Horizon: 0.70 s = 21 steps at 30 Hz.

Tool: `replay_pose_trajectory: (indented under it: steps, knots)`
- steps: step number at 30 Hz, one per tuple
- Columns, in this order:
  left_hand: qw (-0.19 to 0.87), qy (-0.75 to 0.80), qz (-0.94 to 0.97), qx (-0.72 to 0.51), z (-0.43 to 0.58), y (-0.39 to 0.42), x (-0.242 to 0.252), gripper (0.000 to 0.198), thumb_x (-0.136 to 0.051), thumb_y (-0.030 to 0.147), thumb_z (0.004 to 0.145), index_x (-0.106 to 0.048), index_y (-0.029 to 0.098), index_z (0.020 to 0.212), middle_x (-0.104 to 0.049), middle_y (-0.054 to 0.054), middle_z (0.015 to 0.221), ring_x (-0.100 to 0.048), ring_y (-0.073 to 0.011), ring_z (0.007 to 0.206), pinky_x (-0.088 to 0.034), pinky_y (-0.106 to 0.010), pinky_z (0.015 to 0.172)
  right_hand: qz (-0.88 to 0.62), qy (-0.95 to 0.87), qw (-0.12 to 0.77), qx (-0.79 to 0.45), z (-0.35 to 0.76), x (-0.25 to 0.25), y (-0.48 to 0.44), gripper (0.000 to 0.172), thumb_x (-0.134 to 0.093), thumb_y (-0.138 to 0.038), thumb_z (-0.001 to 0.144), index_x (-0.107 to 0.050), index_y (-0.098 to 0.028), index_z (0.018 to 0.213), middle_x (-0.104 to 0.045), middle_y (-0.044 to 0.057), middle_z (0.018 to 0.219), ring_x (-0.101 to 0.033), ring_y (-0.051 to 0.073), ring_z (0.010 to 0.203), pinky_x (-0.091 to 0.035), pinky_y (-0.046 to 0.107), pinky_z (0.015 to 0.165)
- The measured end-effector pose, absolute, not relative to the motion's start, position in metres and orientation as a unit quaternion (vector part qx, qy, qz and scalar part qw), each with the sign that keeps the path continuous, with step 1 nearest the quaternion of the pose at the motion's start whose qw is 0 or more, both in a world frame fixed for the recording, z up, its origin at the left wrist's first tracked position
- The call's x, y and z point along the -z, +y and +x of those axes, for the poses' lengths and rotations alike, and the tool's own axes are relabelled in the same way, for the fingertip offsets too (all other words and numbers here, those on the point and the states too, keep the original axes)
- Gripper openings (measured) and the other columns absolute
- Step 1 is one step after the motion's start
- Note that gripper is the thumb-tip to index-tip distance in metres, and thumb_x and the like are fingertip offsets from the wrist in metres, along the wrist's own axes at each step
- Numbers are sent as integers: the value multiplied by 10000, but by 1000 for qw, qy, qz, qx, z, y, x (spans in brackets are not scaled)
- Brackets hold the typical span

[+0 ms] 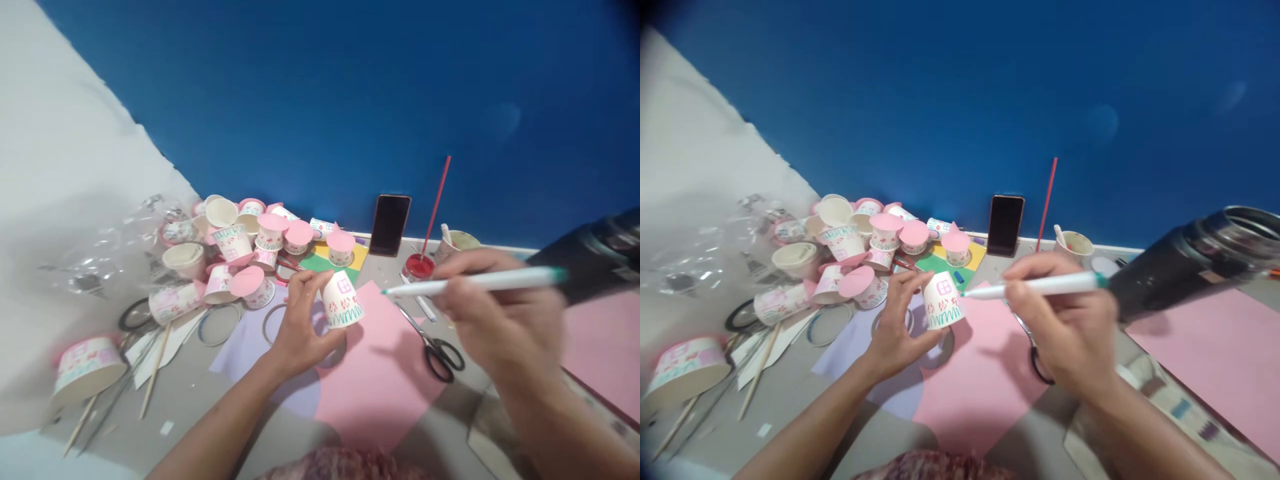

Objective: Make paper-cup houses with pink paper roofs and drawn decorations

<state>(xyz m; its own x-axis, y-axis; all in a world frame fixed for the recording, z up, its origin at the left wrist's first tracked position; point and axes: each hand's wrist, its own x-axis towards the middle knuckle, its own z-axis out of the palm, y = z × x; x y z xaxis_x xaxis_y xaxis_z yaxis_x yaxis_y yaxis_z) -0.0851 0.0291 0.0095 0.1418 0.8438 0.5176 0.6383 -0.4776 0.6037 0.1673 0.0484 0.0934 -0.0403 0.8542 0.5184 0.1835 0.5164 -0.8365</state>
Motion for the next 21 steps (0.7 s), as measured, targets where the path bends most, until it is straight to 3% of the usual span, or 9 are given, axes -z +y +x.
replay_pose_trajectory:
  steps: [4,12,21]
  knots:
    - [105,493,746,-436,-88,28,-13,765,-752,203,796,-434,265,1489,-487,-116,1315,-543,-305,1257,-534,-476,1033,-358,-731,491,-311,156,-67,57,75,-686,-302,999,-728,-252,962,-734,-31,718,-640,96,535,-502,195,489]
    - [80,484,752,-441,-87,27,-15,721,-760,195,788,-464,244,1444,-517,-118,1294,-550,-308,1239,-527,-489,1033,-332,-784,479,-212,149,-65,59,68,-665,-197,980,-704,-235,939,-763,-24,797,-688,95,598,-534,175,566]
    - [85,486,748,-444,-83,23,-16,736,-788,245,774,-468,265,1438,-523,-116,1296,-575,-322,1228,-557,-512,989,-281,-814,462,-213,147,-63,60,51,-649,-186,989,-680,-215,961,-741,-18,773,-689,99,609,-521,173,559]
